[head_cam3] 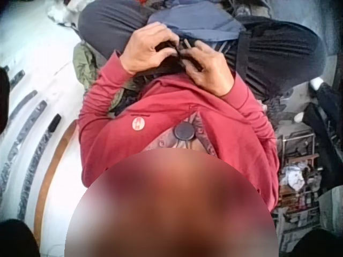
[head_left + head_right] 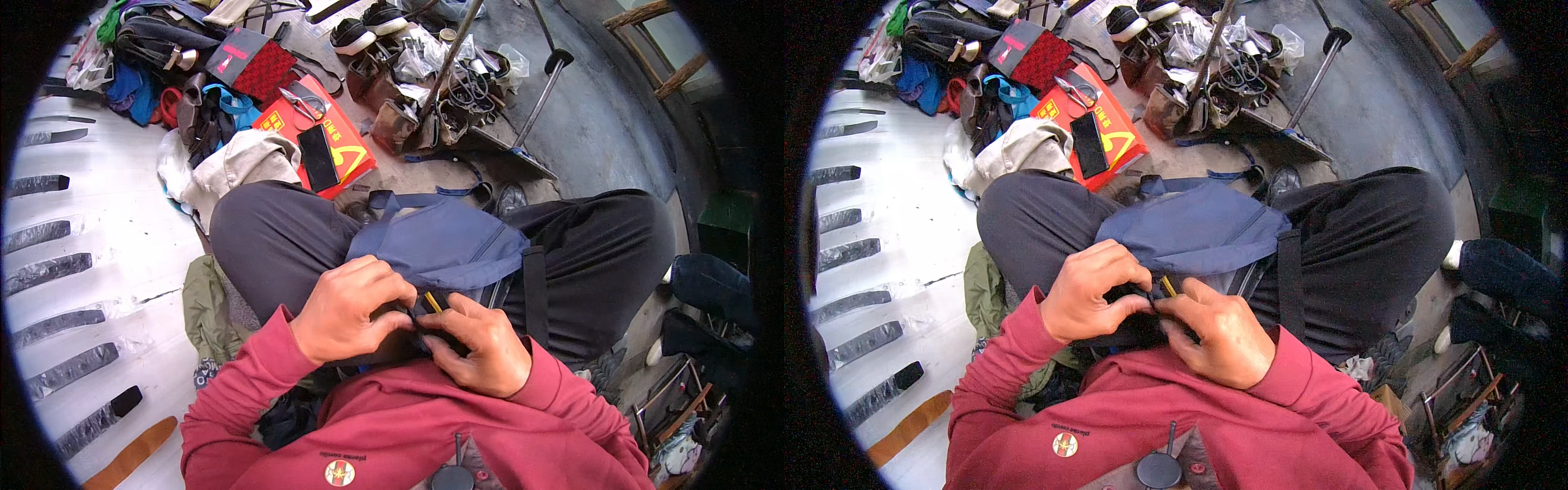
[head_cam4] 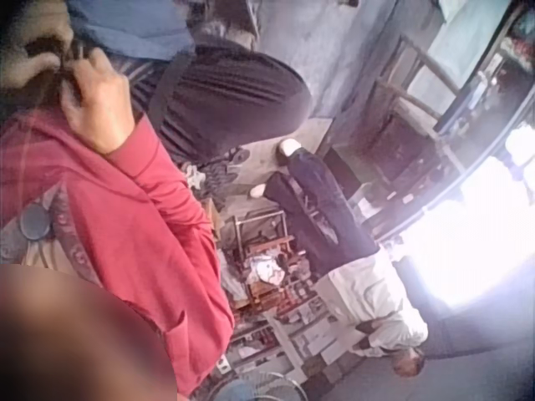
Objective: The person sits on the floor in a workshop and sews a dark blue bag using a sewing machine. They thread the needle, position the bag under the presser foot, and stitch along the edge. The person then removes the bag and ties off the thread by hand.
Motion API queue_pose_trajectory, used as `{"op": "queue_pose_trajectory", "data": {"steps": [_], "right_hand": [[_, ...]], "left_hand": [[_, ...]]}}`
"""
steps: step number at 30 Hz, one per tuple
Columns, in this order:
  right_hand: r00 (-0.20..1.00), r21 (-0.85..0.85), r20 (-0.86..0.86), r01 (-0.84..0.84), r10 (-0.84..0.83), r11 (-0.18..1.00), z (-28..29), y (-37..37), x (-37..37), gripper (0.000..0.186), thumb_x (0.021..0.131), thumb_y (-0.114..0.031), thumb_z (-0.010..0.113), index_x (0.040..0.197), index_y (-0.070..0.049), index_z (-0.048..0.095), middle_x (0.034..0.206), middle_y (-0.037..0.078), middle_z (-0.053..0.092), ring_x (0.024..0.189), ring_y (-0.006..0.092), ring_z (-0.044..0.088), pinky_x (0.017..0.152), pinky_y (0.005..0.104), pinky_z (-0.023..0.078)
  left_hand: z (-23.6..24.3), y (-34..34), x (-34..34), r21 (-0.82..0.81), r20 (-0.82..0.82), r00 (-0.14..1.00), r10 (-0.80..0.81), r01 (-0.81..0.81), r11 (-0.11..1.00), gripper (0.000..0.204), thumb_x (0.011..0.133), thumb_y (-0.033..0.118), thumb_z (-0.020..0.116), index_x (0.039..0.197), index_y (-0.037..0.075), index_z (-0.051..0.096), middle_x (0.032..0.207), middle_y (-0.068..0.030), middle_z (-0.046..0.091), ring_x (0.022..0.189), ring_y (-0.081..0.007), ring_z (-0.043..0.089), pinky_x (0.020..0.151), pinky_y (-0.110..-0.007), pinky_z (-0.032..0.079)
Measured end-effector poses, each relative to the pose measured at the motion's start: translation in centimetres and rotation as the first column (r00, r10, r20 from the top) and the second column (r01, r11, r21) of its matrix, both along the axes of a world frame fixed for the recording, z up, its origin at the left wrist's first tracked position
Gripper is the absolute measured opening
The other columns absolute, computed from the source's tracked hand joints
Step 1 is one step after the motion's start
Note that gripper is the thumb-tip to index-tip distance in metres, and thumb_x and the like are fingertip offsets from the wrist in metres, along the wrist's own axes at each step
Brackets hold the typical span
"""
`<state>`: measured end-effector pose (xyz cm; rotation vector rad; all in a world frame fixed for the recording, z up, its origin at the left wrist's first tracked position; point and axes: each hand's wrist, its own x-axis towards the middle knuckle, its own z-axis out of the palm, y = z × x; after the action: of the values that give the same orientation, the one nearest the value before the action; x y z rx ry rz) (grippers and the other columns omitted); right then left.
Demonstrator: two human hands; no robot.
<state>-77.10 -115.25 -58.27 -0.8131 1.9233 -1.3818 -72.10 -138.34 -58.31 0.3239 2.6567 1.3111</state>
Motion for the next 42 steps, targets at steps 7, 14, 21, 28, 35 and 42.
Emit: {"op": "queue_pose_trajectory", "data": {"steps": [7,14,21,28,35,42], "right_hand": [[0.965,0.015,0.26,0.023,-0.026,1.0,-1.0,0.5,-0.5,0.018,0.093,-0.006,0.066,0.108,0.003,0.073,0.087,0.021,0.07,0.075,0.0332,0.069,0.07,0.0379,0.053],[0.704,0.115,0.704,0.018,-0.094,0.993,-1.8,0.7,-1.0,0.022,0.097,-0.015,0.071,0.111,0.002,0.075,0.085,0.002,0.071,0.073,0.0045,0.056,0.066,0.0236,0.048],[0.823,0.073,0.567,-0.004,-0.038,0.997,-2.4,0.4,-0.9,0.023,0.092,-0.016,0.074,0.104,0.003,0.076,0.088,0.01,0.076,0.082,0.0093,0.065,0.076,0.0293,0.054],[0.833,0.114,0.552,-0.033,-0.036,0.993,-2.1,0.2,-1.4,0.025,0.095,-0.018,0.072,0.107,0.004,0.076,0.09,0.006,0.076,0.082,0.0073,0.063,0.076,0.026,0.053],[0.739,0.12,0.672,-0.054,-0.041,0.991,-2.5,-0.1,-1.5,0.026,0.101,-0.023,0.069,0.107,0.001,0.076,0.076,0.0,0.067,0.061,0.0047,0.053,0.055,0.0228,0.043],[0.61,0.092,0.791,-0.06,-0.037,0.994,-2.7,0.1,-2.0,0.025,0.101,-0.022,0.066,0.102,0.001,0.076,0.073,0.0,0.064,0.062,0.0069,0.055,0.056,0.0256,0.045]], "left_hand": [[-1.1,0.5,0.9,-0.009,-0.15,0.988,0.048,-0.05,0.999,0.026,0.069,0.01,0.084,0.09,0.01,0.068,0.085,-0.0056,0.063,0.079,-0.027,0.063,0.073,-0.038,0.051],[-1.2,0.7,1.0,-0.049,-0.212,0.976,0.057,-0.069,0.996,0.025,0.066,0.013,0.085,0.086,0.012,0.07,0.084,-0.0055,0.061,0.077,-0.0261,0.062,0.069,-0.037,0.05],[-1.1,0.9,1.0,-0.061,-0.215,0.975,0.057,-0.071,0.996,0.025,0.062,0.011,0.085,0.082,0.011,0.07,0.082,-0.0066,0.061,0.076,-0.0267,0.062,0.067,-0.037,0.05],[-1.1,1.0,0.9,-0.068,-0.231,0.971,0.053,-0.071,0.995,0.025,0.063,0.011,0.085,0.083,0.012,0.07,0.083,-0.0059,0.062,0.076,-0.0263,0.062,0.067,-0.037,0.05],[-1.1,0.9,1.0,-0.06,-0.224,0.973,0.06,-0.075,0.995,0.025,0.064,0.013,0.086,0.085,0.013,0.072,0.085,-0.0054,0.062,0.077,-0.026,0.062,0.067,-0.037,0.05],[-1.0,0.9,1.1,-0.08,-0.232,0.971,0.059,-0.079,0.994,0.026,0.064,0.015,0.087,0.086,0.014,0.073,0.084,-0.0052,0.061,0.077,-0.0255,0.061,0.066,-0.037,0.049]]}}
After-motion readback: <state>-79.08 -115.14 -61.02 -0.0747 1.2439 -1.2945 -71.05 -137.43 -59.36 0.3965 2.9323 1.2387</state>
